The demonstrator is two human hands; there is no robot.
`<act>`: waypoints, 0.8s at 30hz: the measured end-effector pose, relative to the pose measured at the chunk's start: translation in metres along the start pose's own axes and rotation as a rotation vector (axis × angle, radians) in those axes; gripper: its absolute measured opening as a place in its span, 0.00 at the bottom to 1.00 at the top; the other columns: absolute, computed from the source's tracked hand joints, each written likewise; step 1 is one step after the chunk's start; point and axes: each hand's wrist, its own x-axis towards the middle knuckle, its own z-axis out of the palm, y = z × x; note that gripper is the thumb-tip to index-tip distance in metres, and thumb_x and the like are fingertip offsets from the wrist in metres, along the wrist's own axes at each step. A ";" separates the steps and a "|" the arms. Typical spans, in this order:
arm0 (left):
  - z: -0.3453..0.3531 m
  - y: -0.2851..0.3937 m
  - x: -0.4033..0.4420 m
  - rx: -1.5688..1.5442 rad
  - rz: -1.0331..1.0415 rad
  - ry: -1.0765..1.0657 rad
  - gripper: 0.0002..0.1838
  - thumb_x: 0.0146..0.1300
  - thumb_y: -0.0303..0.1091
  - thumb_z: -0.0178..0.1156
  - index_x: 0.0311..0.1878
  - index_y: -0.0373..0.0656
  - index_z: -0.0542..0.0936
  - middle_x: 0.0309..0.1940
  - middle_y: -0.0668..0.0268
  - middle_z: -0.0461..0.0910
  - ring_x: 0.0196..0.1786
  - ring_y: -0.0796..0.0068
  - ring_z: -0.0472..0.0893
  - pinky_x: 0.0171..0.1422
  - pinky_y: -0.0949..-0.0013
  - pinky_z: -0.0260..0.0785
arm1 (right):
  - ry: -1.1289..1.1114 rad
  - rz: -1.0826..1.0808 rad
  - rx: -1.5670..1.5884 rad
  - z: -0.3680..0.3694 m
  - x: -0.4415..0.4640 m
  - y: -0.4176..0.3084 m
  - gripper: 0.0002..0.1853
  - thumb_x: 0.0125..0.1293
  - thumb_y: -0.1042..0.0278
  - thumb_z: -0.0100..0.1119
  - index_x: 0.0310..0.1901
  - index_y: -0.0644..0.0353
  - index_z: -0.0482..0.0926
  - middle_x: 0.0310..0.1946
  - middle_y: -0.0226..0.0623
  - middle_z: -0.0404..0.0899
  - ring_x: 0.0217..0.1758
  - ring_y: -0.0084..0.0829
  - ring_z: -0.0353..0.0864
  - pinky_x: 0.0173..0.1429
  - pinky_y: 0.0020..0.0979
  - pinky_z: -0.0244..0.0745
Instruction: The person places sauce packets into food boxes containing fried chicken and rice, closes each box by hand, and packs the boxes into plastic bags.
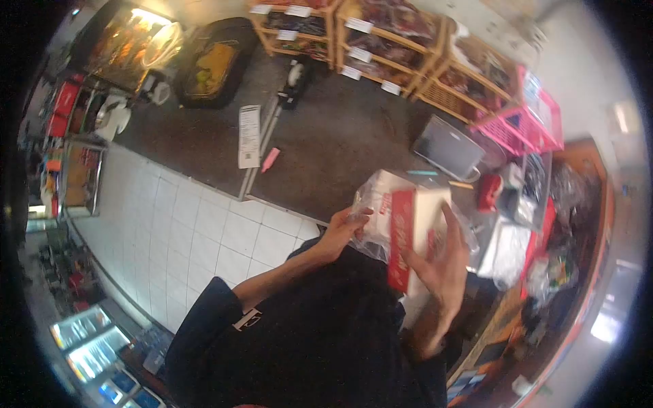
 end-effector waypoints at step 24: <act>0.039 0.087 -0.022 0.032 0.207 -0.167 0.20 0.71 0.26 0.62 0.65 0.37 0.77 0.43 0.66 0.84 0.45 0.81 0.80 0.53 0.72 0.72 | 0.192 0.173 -0.471 0.005 0.003 0.251 0.44 0.60 0.42 0.73 0.71 0.62 0.70 0.61 0.58 0.79 0.60 0.53 0.83 0.62 0.48 0.77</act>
